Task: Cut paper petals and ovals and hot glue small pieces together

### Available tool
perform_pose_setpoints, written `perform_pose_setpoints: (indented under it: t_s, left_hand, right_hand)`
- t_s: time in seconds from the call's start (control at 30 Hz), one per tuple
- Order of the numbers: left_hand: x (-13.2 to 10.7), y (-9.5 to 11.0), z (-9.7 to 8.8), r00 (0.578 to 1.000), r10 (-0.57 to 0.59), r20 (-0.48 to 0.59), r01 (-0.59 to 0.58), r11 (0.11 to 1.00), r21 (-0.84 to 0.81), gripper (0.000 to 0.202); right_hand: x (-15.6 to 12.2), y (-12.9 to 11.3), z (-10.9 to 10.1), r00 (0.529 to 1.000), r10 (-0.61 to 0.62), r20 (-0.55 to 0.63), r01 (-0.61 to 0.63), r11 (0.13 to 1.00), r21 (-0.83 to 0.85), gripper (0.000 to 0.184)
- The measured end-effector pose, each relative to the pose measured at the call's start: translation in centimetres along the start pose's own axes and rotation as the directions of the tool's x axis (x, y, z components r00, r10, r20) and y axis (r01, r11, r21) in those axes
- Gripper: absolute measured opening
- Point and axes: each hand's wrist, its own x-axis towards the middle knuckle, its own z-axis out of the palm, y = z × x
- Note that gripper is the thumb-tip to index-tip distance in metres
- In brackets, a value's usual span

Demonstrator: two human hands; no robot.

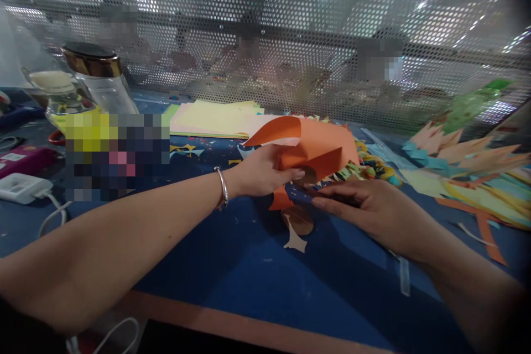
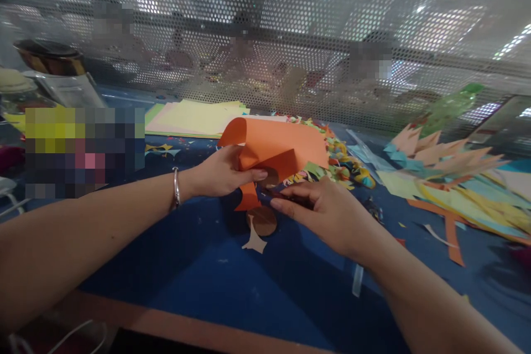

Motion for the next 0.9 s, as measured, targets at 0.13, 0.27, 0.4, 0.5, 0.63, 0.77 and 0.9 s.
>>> perform_pose_setpoints:
  t_s: [0.13, 0.27, 0.4, 0.5, 0.63, 0.77, 0.9]
  left_hand:
    - [-0.2, 0.3, 0.0, 0.999, -0.001, -0.037, 0.003, 0.999, 0.049, 0.026]
    - [-0.2, 0.5, 0.2, 0.999, 0.008, -0.052, -0.007, 1.0, 0.022, 0.022]
    - [-0.2, 0.9, 0.5, 0.999, -0.017, -0.041, 0.015, 0.999, -0.044, 0.016]
    - [-0.2, 1.1, 0.7, 1.0, -0.02, -0.02, 0.018, 0.997, -0.079, 0.016]
    - [-0.3, 1.1, 0.7, 0.999, 0.025, -0.03, -0.026, 0.998, -0.054, 0.014]
    - [-0.5, 1.0, 0.5, 1.0, 0.021, 0.006, -0.021, 1.0, 0.006, 0.009]
    - [-0.4, 0.8, 0.4, 0.999, 0.011, 0.049, -0.012, 0.999, 0.031, 0.01]
  right_hand:
    - [0.0, 0.2, 0.0, 1.0, 0.005, 0.006, -0.005, 0.999, 0.037, 0.044]
    - [0.0, 0.6, 0.0, 0.999, 0.023, -0.029, -0.021, 0.998, 0.052, 0.042]
    - [0.0, 0.8, 0.0, 0.999, 0.024, -0.032, -0.023, 0.999, 0.038, 0.044]
    - [0.0, 0.7, 0.0, 0.999, 0.012, -0.04, -0.011, 1.0, 0.02, 0.044]
    - [0.0, 0.4, -0.1, 0.999, 0.003, -0.05, -0.003, 1.0, -0.01, 0.044]
    - [0.0, 0.3, -0.2, 1.0, -0.01, -0.021, 0.009, 0.999, -0.046, 0.044]
    - [0.0, 0.3, -0.2, 1.0, -0.003, -0.023, 0.001, 0.999, -0.048, 0.043]
